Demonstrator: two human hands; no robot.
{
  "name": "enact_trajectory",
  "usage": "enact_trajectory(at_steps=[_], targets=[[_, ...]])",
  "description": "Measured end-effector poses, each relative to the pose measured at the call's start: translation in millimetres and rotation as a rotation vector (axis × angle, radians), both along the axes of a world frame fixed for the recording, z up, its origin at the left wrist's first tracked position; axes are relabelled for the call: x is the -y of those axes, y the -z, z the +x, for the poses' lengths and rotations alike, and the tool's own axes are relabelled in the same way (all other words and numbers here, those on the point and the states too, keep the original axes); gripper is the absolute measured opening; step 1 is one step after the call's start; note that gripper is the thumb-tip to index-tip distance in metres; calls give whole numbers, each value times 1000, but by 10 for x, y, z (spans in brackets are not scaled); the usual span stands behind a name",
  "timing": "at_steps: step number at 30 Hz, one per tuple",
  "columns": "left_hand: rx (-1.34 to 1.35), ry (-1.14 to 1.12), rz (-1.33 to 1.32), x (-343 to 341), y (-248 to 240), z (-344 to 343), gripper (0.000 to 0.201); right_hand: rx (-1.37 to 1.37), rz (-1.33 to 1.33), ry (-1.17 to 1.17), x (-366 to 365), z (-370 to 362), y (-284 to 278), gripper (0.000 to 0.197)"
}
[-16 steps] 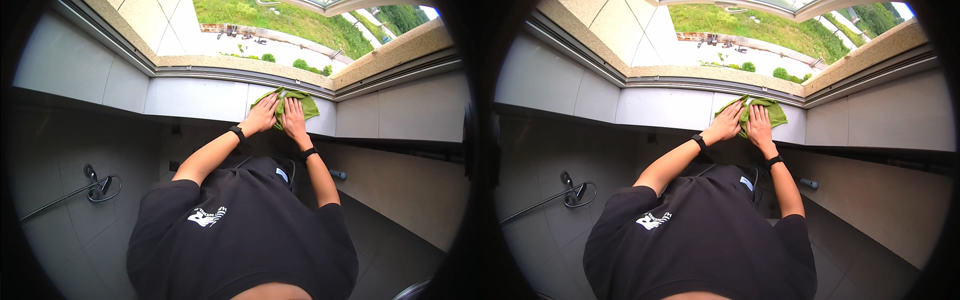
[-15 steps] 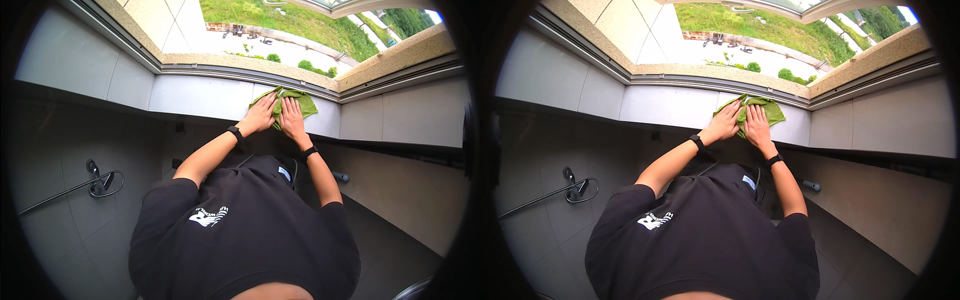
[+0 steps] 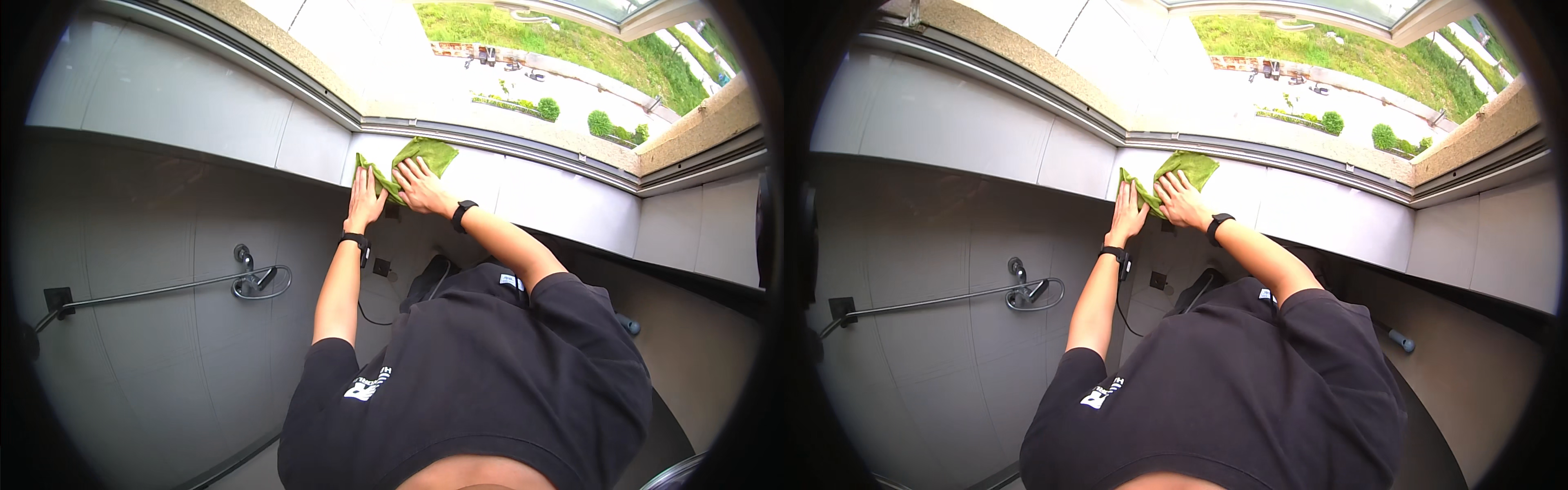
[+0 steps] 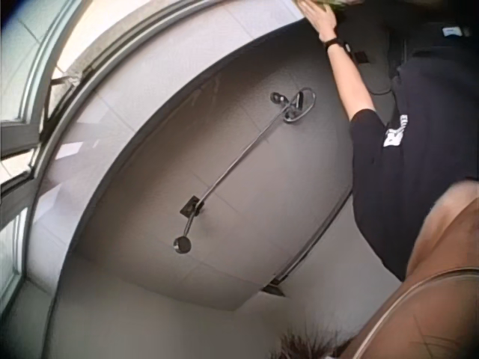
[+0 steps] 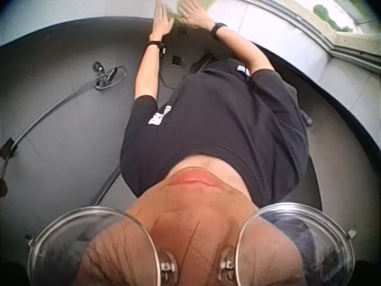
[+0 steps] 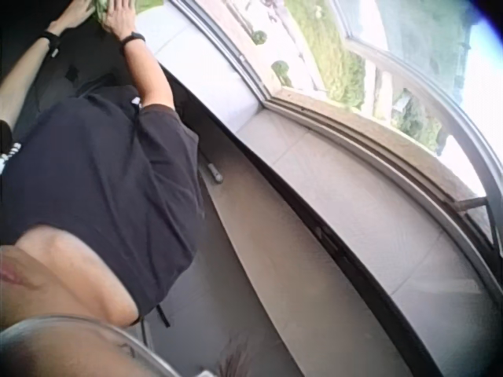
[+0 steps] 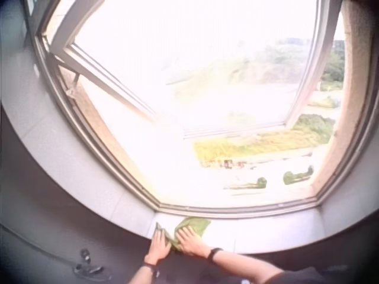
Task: The person wipes a windowsill, a toilet tank, a bathroom sink, and a glass shower door with a cloth.
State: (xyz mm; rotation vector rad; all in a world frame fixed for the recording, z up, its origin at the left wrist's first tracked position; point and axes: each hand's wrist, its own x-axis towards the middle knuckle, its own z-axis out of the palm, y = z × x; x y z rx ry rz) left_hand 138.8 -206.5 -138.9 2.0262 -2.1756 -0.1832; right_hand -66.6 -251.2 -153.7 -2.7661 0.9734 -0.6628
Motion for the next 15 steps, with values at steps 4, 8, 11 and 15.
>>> enact_trajectory(at_steps=[4,8,11,15], targets=[[100,50,113,105,58,-144,71,-63,25,-44,14,-52,4,59],[104,143,251,290,-58,-350,72,-101,29,-21,106,-76,-21,50],[126,257,314,330,-208,-501,74,-126,116,-10,168,-155,-90,32],[203,410,334,544,-30,-1102,77,109,-49,159,251,-613,122,14]])
